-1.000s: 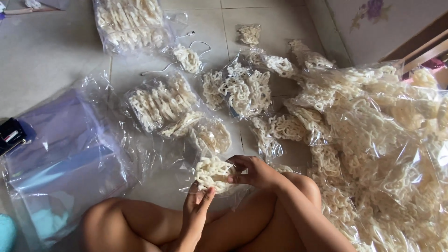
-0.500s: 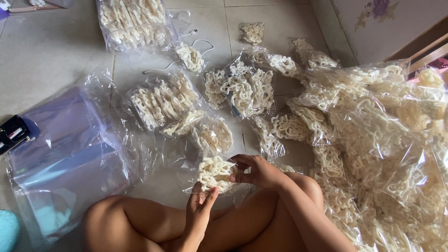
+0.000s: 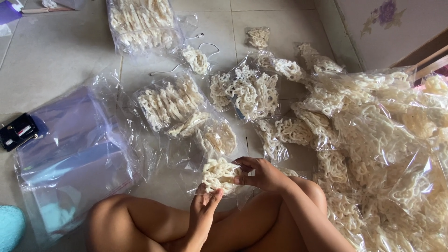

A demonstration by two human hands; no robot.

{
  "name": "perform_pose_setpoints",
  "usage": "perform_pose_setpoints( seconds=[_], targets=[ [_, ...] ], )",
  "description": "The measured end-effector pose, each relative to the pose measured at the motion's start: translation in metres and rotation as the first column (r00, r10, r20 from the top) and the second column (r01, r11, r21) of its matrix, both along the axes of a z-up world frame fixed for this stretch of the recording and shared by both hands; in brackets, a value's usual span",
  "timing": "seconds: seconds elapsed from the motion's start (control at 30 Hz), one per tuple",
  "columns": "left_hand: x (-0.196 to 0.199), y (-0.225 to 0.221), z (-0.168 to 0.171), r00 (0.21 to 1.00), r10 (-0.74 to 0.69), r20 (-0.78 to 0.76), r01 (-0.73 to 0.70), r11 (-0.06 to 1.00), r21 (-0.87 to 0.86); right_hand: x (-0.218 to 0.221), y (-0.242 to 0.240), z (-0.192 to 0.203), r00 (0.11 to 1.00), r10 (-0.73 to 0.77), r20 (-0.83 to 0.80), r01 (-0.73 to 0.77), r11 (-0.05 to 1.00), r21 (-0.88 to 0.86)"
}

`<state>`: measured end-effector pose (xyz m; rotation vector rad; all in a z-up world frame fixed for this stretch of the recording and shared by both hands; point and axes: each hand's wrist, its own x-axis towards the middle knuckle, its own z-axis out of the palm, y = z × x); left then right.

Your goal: Packing crackers from a large pile into individual plastic bags while sitting on the floor.

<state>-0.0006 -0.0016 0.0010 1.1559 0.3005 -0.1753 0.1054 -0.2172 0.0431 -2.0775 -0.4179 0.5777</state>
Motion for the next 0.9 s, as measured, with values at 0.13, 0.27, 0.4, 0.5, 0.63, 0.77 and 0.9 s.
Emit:
perform_pose_setpoints(
  seconds=[0.13, 0.27, 0.4, 0.5, 0.63, 0.77, 0.9],
  targets=[
    [0.000, 0.000, 0.001, 1.000, -0.001, -0.020, 0.001, 1.000, -0.008, 0.000, -0.001, -0.004, 1.000, 0.003, -0.001, -0.003, 1.000, -0.005],
    [-0.002, -0.001, -0.003, 0.999, -0.003, -0.032, 0.002, 1.000, -0.020, 0.000, -0.002, -0.005, 0.999, -0.011, -0.031, 0.011, 1.000, -0.009],
    [-0.003, -0.001, -0.006, 0.999, 0.003, -0.038, -0.003, 1.000, -0.001, 0.000, -0.002, -0.006, 1.000, -0.012, -0.029, 0.011, 0.999, -0.041],
    [-0.002, -0.001, 0.000, 1.000, -0.005, -0.020, 0.006, 1.000, 0.015, 0.000, -0.002, -0.005, 0.999, -0.010, -0.036, 0.009, 0.999, -0.032],
    [-0.008, 0.008, -0.021, 0.994, -0.091, -0.062, 0.096, 0.992, 0.083, 0.003, -0.014, -0.007, 0.962, -0.096, -0.255, 0.172, 0.941, 0.291],
    [-0.010, 0.024, -0.017, 0.989, -0.067, 0.134, 0.035, 0.973, 0.228, 0.014, -0.044, -0.024, 0.866, -0.313, -0.389, 0.490, 0.684, 0.541],
    [-0.009, 0.047, -0.013, 0.991, 0.023, 0.134, -0.099, 0.799, 0.594, 0.012, -0.062, -0.017, 0.699, -0.386, -0.602, 0.715, 0.383, 0.584]
  ],
)
